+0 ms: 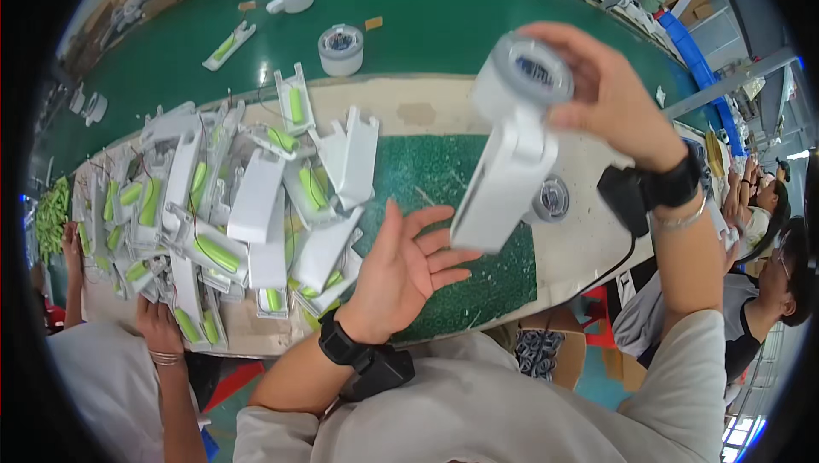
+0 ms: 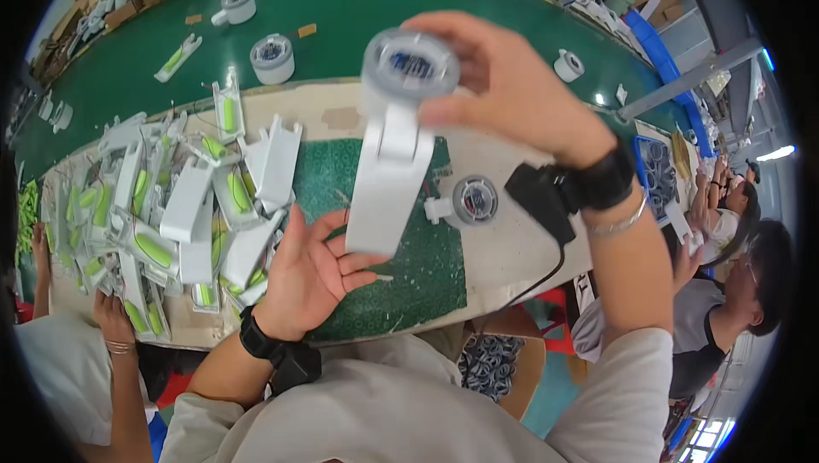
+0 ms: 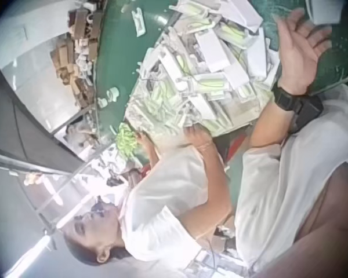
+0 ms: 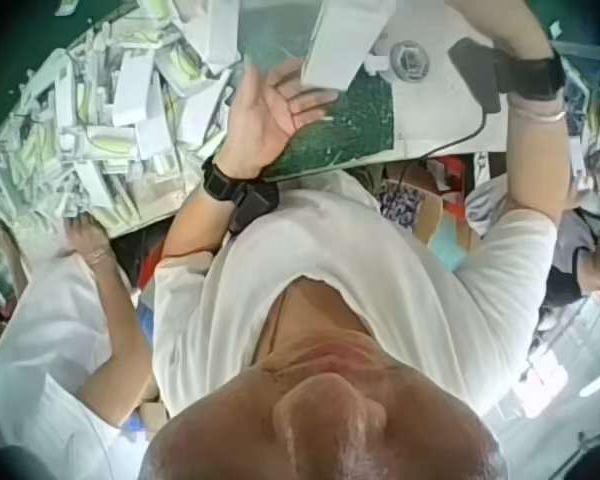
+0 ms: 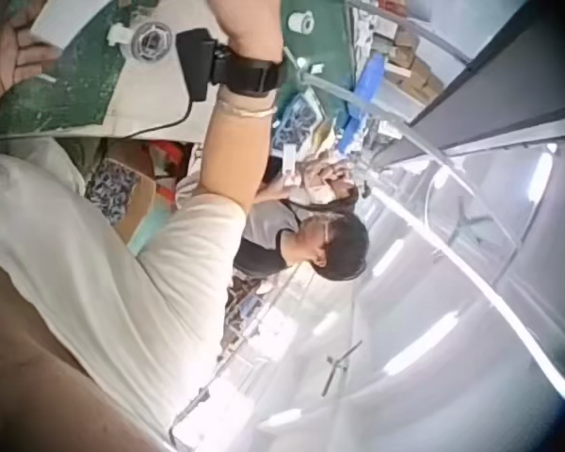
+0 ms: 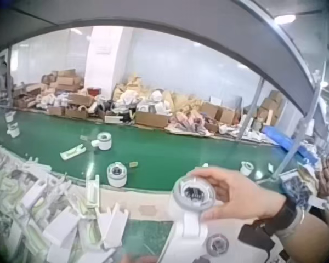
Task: The recorder is assembling electronic fan or heater components by connecting internal wiring to a small circuit board and inserting batteries into plastic housings on a factory assembly line.
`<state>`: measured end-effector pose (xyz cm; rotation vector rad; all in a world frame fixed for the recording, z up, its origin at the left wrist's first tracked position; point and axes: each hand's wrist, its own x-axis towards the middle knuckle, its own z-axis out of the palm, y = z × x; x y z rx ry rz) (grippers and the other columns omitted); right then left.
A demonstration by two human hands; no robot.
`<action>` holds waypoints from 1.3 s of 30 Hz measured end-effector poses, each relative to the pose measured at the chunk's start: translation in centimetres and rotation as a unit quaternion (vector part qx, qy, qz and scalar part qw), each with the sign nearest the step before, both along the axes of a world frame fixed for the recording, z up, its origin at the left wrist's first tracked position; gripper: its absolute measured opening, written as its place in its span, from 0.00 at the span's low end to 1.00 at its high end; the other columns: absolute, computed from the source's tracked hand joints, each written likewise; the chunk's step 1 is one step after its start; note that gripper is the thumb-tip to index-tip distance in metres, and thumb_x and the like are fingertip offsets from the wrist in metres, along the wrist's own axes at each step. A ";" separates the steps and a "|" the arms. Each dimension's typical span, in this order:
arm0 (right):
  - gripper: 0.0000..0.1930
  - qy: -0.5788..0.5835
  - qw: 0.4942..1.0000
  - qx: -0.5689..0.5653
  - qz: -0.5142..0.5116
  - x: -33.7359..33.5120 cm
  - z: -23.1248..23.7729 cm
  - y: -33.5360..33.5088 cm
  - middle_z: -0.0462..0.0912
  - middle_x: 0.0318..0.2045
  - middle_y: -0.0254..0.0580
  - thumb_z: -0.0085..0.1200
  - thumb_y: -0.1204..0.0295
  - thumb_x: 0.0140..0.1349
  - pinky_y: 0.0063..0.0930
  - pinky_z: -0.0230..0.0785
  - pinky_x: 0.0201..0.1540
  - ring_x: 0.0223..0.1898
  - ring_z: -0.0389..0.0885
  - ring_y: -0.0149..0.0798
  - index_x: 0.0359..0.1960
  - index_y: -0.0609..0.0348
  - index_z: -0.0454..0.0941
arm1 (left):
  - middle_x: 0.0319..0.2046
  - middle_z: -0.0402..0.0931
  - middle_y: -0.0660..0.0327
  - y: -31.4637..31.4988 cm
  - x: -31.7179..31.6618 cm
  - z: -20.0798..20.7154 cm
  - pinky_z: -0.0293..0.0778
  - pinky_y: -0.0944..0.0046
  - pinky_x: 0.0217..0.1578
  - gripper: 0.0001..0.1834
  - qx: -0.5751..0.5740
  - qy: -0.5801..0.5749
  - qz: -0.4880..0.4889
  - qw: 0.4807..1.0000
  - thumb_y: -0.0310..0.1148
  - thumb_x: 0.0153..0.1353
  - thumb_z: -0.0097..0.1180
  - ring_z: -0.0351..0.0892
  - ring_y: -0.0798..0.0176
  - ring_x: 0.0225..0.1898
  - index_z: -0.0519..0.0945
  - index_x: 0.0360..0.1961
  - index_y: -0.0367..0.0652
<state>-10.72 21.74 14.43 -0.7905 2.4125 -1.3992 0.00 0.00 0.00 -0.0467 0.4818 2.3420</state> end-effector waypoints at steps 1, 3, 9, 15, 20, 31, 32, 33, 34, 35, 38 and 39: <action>0.39 -0.006 0.999 0.001 -0.035 -1.3 0.2 0.2 0.66 0.53 0.40 0.65 0.64 0.43 0.26 0.54 0.59 0.56 0.64 0.35 0.57 0.62 0.60 | 0.47 0.71 0.51 -0.3 0.0 -0.1 0.70 0.56 0.45 0.34 -0.028 -0.010 0.008 1.000 0.60 0.61 0.32 0.73 0.52 0.46 0.61 0.54 0.41; 0.36 -0.016 1.000 -0.021 -0.007 -5.1 0.8 1.8 0.67 0.52 0.40 0.62 0.66 0.47 0.24 0.58 0.56 0.54 0.66 0.32 0.57 0.62 0.59 | 0.45 0.72 0.53 0.6 0.4 0.8 0.71 0.57 0.42 0.32 -0.049 -0.028 0.030 0.998 0.59 0.61 0.32 0.74 0.52 0.46 0.64 0.52 0.42; 0.31 -0.037 0.989 -0.085 -0.112 -15.8 -3.5 1.9 0.71 0.45 0.42 0.60 0.63 0.52 0.23 0.61 0.50 0.47 0.68 0.31 0.54 0.66 0.61 | 0.36 0.75 0.56 0.3 -0.5 -2.0 0.72 0.59 0.39 0.25 -0.005 -0.118 0.033 0.992 0.53 0.63 0.35 0.76 0.56 0.38 0.71 0.43 0.41; 0.35 -0.050 0.980 -0.080 -0.176 -25.1 -9.9 0.3 0.70 0.45 0.46 0.63 0.61 0.49 0.26 0.61 0.47 0.46 0.69 0.34 0.54 0.68 0.61 | 0.33 0.73 0.59 0.2 -0.5 -2.4 0.69 0.63 0.38 0.23 0.029 -0.134 0.004 0.991 0.50 0.65 0.34 0.73 0.61 0.36 0.71 0.43 0.41; 0.35 -0.088 0.952 -0.084 -0.280 -28.6 -13.5 0.4 0.70 0.46 0.50 0.64 0.64 0.47 0.31 0.59 0.50 0.47 0.68 0.38 0.53 0.70 0.60 | 0.34 0.72 0.62 -0.1 -1.0 -2.3 0.68 0.64 0.38 0.22 0.064 -0.144 -0.020 0.987 0.49 0.65 0.34 0.71 0.64 0.36 0.70 0.43 0.42; 0.39 0.224 0.899 0.216 -0.307 -28.4 -13.2 -1.3 0.67 0.51 0.60 0.61 0.56 0.47 0.32 0.60 0.54 0.53 0.66 0.50 0.55 0.70 0.57 | 0.33 0.70 0.61 -0.1 -1.3 -2.2 0.65 0.64 0.36 0.18 0.048 -0.139 -0.026 0.989 0.45 0.65 0.37 0.70 0.63 0.36 0.70 0.42 0.42; 0.36 0.329 0.881 0.190 -0.283 -28.1 -12.3 -1.6 0.68 0.49 0.59 0.59 0.58 0.47 0.34 0.61 0.53 0.52 0.67 0.52 0.54 0.66 0.59 | 0.33 0.70 0.61 -0.1 -1.3 -2.1 0.65 0.64 0.36 0.18 0.047 -0.137 -0.026 0.989 0.45 0.65 0.37 0.70 0.63 0.36 0.70 0.42 0.42; 0.36 0.332 0.880 0.189 -0.282 -27.3 -11.1 -2.4 0.68 0.49 0.59 0.59 0.58 0.47 0.34 0.61 0.53 0.52 0.67 0.52 0.54 0.66 0.59 | 0.33 0.70 0.62 0.0 -1.4 -2.1 0.65 0.64 0.36 0.18 0.046 -0.134 -0.027 0.990 0.44 0.64 0.38 0.70 0.63 0.36 0.70 0.42 0.42; 0.35 0.333 0.899 0.187 -0.212 -25.8 -9.8 -3.8 0.68 0.48 0.57 0.59 0.58 0.48 0.34 0.62 0.52 0.51 0.67 0.52 0.54 0.63 0.59 | 0.33 0.70 0.62 0.1 -1.4 -2.0 0.65 0.65 0.36 0.17 0.044 -0.133 -0.025 0.990 0.44 0.64 0.38 0.70 0.64 0.35 0.70 0.42 0.42; 0.33 0.334 0.914 0.183 -0.139 -24.0 -8.5 -5.5 0.69 0.47 0.55 0.58 0.59 0.49 0.34 0.63 0.51 0.50 0.68 0.51 0.54 0.60 0.60 | 0.33 0.70 0.62 0.0 -1.3 -1.8 0.65 0.65 0.36 0.17 0.042 -0.132 -0.020 0.990 0.44 0.64 0.38 0.70 0.64 0.35 0.70 0.42 0.42; 0.28 0.232 0.952 0.192 0.062 -17.9 -7.2 -11.5 0.70 0.45 0.54 0.58 0.58 0.49 0.35 0.65 0.49 0.48 0.70 0.50 0.50 0.59 0.65 | 0.33 0.70 0.63 -0.2 -1.1 -1.5 0.66 0.65 0.36 0.17 0.021 -0.124 -0.015 0.992 0.44 0.64 0.39 0.70 0.65 0.35 0.70 0.42 0.42; 0.28 0.241 0.942 0.216 0.090 -16.9 -7.6 -12.8 0.70 0.44 0.54 0.58 0.57 0.48 0.35 0.65 0.48 0.48 0.71 0.49 0.48 0.61 0.67 | 0.33 0.70 0.63 -0.2 -1.0 -1.6 0.66 0.66 0.36 0.17 0.021 -0.116 -0.017 0.993 0.44 0.64 0.39 0.70 0.65 0.35 0.70 0.42 0.42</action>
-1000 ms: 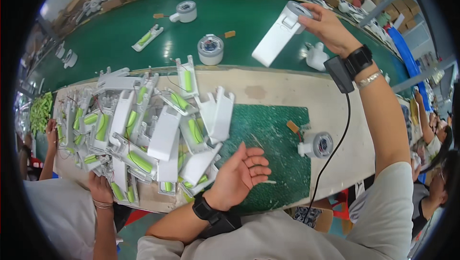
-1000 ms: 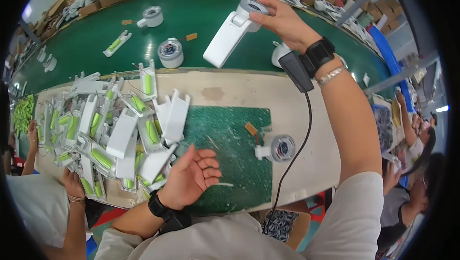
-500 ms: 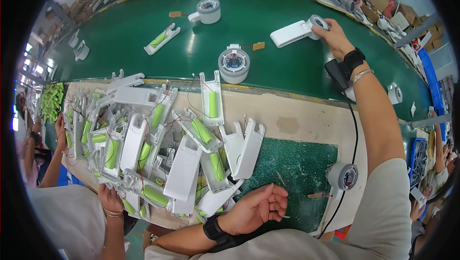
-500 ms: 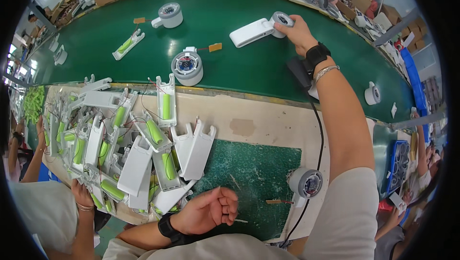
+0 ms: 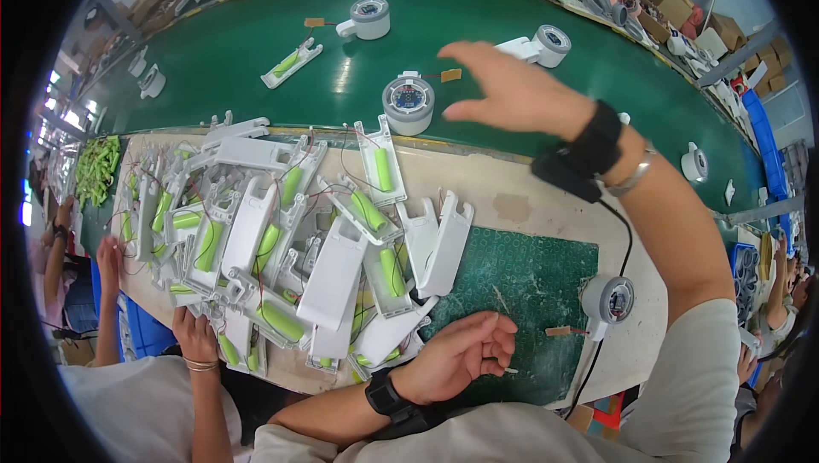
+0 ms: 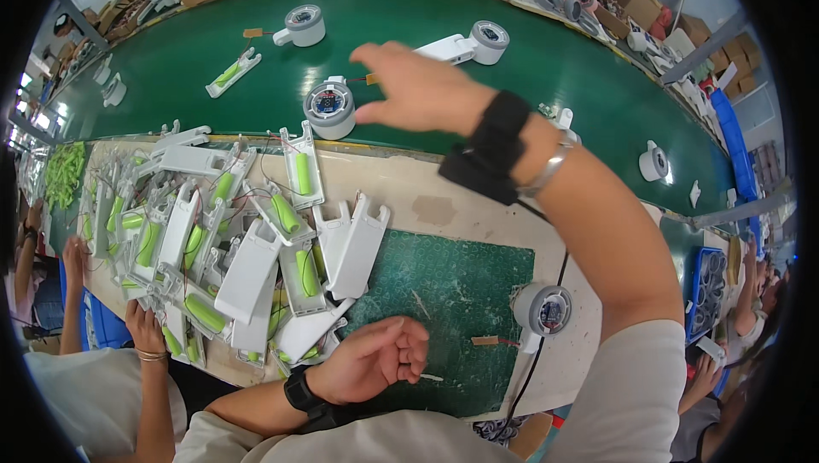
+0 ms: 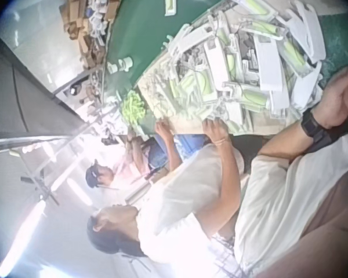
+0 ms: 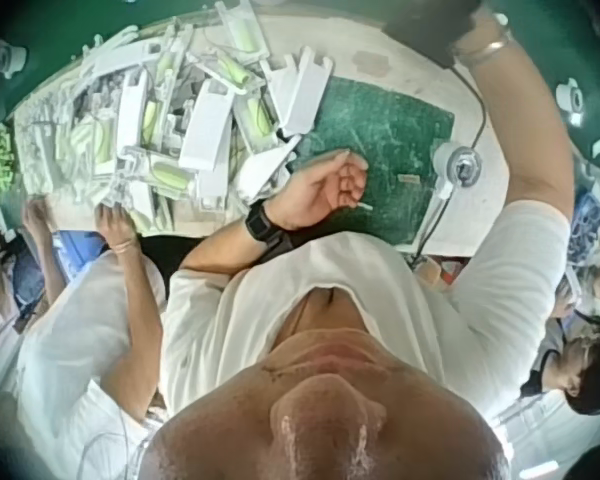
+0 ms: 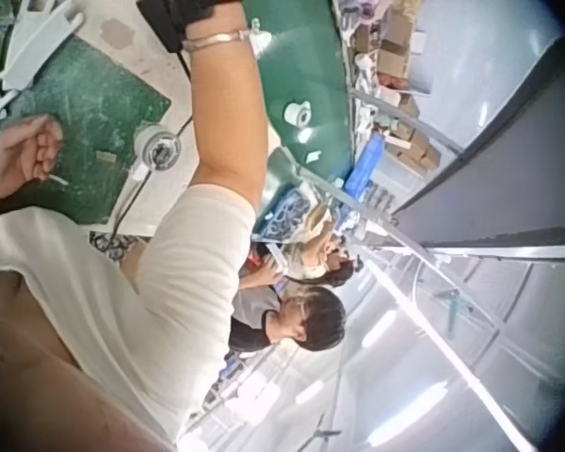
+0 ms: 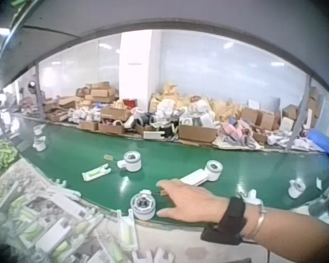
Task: The recorder is assembling electronic fan or heater components by connecting internal wiring to a small circuit board and inserting batteries into plastic housings on a factory assembly line.
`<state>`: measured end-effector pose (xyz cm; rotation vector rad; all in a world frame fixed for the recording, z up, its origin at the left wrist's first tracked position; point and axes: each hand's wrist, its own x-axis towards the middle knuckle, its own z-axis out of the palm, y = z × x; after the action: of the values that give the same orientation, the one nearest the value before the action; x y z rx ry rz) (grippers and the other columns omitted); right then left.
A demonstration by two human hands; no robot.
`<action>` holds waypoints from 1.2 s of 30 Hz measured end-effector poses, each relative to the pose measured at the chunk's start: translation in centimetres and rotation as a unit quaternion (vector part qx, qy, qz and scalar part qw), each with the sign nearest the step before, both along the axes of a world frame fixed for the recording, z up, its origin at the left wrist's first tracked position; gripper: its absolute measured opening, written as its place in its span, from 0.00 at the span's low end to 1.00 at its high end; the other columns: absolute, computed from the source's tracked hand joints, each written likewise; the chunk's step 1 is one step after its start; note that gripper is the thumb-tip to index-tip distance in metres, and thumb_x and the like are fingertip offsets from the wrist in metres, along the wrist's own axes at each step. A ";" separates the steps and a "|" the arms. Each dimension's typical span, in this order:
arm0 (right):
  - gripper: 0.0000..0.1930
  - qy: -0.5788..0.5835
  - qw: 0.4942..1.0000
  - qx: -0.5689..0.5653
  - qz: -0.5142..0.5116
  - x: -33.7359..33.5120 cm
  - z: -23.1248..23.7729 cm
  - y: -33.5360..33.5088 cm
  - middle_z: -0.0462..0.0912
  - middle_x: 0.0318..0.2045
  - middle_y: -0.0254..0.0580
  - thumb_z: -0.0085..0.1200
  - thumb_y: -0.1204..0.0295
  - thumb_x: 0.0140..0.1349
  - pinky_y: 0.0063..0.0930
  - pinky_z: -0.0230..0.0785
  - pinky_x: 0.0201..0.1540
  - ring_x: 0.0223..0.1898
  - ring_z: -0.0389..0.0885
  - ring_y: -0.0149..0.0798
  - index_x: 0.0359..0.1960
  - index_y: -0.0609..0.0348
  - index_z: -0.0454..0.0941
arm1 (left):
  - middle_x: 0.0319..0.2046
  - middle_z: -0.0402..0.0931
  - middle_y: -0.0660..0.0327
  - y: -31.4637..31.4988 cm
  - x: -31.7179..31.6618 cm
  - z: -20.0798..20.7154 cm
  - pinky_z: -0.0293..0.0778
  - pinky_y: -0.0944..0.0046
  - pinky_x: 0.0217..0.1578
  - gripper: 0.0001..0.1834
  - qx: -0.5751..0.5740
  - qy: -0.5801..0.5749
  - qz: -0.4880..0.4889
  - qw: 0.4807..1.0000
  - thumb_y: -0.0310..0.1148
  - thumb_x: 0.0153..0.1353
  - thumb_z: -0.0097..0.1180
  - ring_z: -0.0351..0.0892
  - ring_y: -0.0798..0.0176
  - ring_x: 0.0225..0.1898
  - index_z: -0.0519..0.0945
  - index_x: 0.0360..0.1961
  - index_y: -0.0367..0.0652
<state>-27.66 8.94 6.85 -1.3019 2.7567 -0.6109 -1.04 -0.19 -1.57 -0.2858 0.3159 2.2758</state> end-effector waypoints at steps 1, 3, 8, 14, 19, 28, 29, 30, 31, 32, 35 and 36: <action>0.28 0.003 1.000 0.001 -0.002 0.6 -0.4 -1.2 0.70 0.44 0.54 0.58 0.57 0.48 0.35 0.65 0.48 0.48 0.71 0.49 0.48 0.61 0.67 | 0.32 0.71 0.63 0.1 0.0 0.0 0.66 0.66 0.35 0.17 0.001 0.009 -0.004 1.000 0.43 0.64 0.39 0.70 0.66 0.35 0.70 0.42 0.42; 0.31 -0.006 0.997 0.014 -0.072 1.2 -1.5 -3.1 0.73 0.42 0.53 0.59 0.53 0.45 0.36 0.66 0.47 0.46 0.73 0.49 0.45 0.64 0.69 | 0.32 0.71 0.63 0.2 0.0 0.1 0.66 0.66 0.35 0.16 0.000 0.014 -0.008 1.000 0.43 0.64 0.40 0.70 0.66 0.35 0.70 0.42 0.42; 0.35 -0.126 0.984 0.039 -0.118 0.5 -2.8 -4.7 0.76 0.40 0.53 0.62 0.51 0.39 0.35 0.67 0.46 0.44 0.75 0.50 0.43 0.67 0.70 | 0.32 0.73 0.64 0.4 0.4 0.0 0.67 0.66 0.36 0.16 -0.011 0.022 -0.011 1.000 0.42 0.64 0.41 0.71 0.67 0.35 0.71 0.42 0.42; 0.32 -0.032 0.996 -0.068 0.037 1.3 3.6 0.2 0.75 0.41 0.54 0.64 0.60 0.41 0.30 0.65 0.48 0.43 0.75 0.48 0.46 0.67 0.69 | 0.32 0.73 0.65 0.4 0.7 0.4 0.68 0.66 0.36 0.15 -0.008 0.034 -0.020 0.999 0.42 0.64 0.41 0.71 0.66 0.35 0.71 0.42 0.42; 0.32 0.085 0.994 0.018 0.073 9.1 12.5 6.6 0.75 0.42 0.50 0.65 0.68 0.39 0.30 0.65 0.47 0.43 0.75 0.43 0.48 0.65 0.66 | 0.33 0.74 0.61 -0.1 0.1 0.2 0.70 0.64 0.37 0.18 0.007 0.102 0.004 0.995 0.44 0.63 0.42 0.73 0.65 0.37 0.71 0.44 0.40; 0.33 -0.029 0.988 0.131 0.071 28.9 8.9 10.4 0.74 0.40 0.37 0.63 0.68 0.30 0.30 0.63 0.43 0.38 0.74 0.38 0.45 0.61 0.69 | 0.45 0.71 0.53 1.9 2.5 3.6 0.67 0.68 0.45 0.24 -0.077 0.228 0.070 0.968 0.46 0.66 0.34 0.71 0.64 0.46 0.66 0.52 0.36; 0.33 -0.030 0.988 0.129 0.073 29.8 7.3 10.5 0.74 0.40 0.37 0.63 0.68 0.30 0.30 0.63 0.43 0.38 0.74 0.38 0.45 0.61 0.69 | 0.43 0.73 0.55 1.9 3.1 3.5 0.67 0.69 0.44 0.23 -0.138 0.248 0.073 0.956 0.43 0.66 0.37 0.71 0.66 0.43 0.68 0.51 0.35; 0.28 0.007 0.996 0.085 0.040 30.6 5.6 10.8 0.73 0.37 0.36 0.61 0.68 0.34 0.30 0.62 0.41 0.36 0.74 0.37 0.43 0.60 0.69 | 0.43 0.73 0.55 2.0 3.4 3.1 0.67 0.69 0.44 0.23 -0.139 0.247 0.071 0.956 0.43 0.66 0.37 0.71 0.66 0.43 0.68 0.51 0.35; 0.24 0.044 0.998 0.037 0.007 31.2 4.4 10.7 0.73 0.35 0.34 0.58 0.69 0.37 0.29 0.62 0.39 0.34 0.73 0.37 0.41 0.60 0.70 | 0.42 0.73 0.55 1.8 3.7 2.7 0.66 0.67 0.45 0.22 -0.202 0.276 0.064 0.938 0.42 0.65 0.39 0.71 0.65 0.43 0.69 0.51 0.35; 0.24 0.042 0.999 0.034 0.007 31.4 3.6 10.5 0.73 0.35 0.34 0.58 0.69 0.37 0.29 0.62 0.39 0.34 0.73 0.37 0.41 0.60 0.70 | 0.41 0.73 0.55 1.5 4.0 2.4 0.65 0.64 0.47 0.21 -0.265 0.302 0.056 0.914 0.41 0.65 0.41 0.71 0.63 0.43 0.69 0.50 0.35; 0.15 0.009 0.994 0.097 0.052 32.6 1.7 10.3 0.70 0.31 0.33 0.46 0.74 0.49 0.26 0.62 0.38 0.31 0.72 0.34 0.42 0.58 0.69 | 0.34 0.73 0.59 -0.1 5.4 2.1 0.64 0.66 0.44 0.17 -0.267 0.273 0.034 0.923 0.36 0.62 0.46 0.70 0.66 0.38 0.72 0.46 0.33; 0.15 0.007 0.994 0.104 0.034 32.9 1.3 10.5 0.70 0.31 0.33 0.46 0.74 0.49 0.26 0.62 0.38 0.31 0.72 0.34 0.42 0.58 0.69 | 0.32 0.72 0.60 -0.5 5.5 2.0 0.64 0.67 0.43 0.16 -0.258 0.264 0.008 0.929 0.34 0.61 0.48 0.69 0.67 0.37 0.73 0.46 0.33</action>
<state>5.26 19.41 8.18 -1.3491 2.6875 -0.3011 4.47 -0.66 0.47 0.0731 1.2018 2.2189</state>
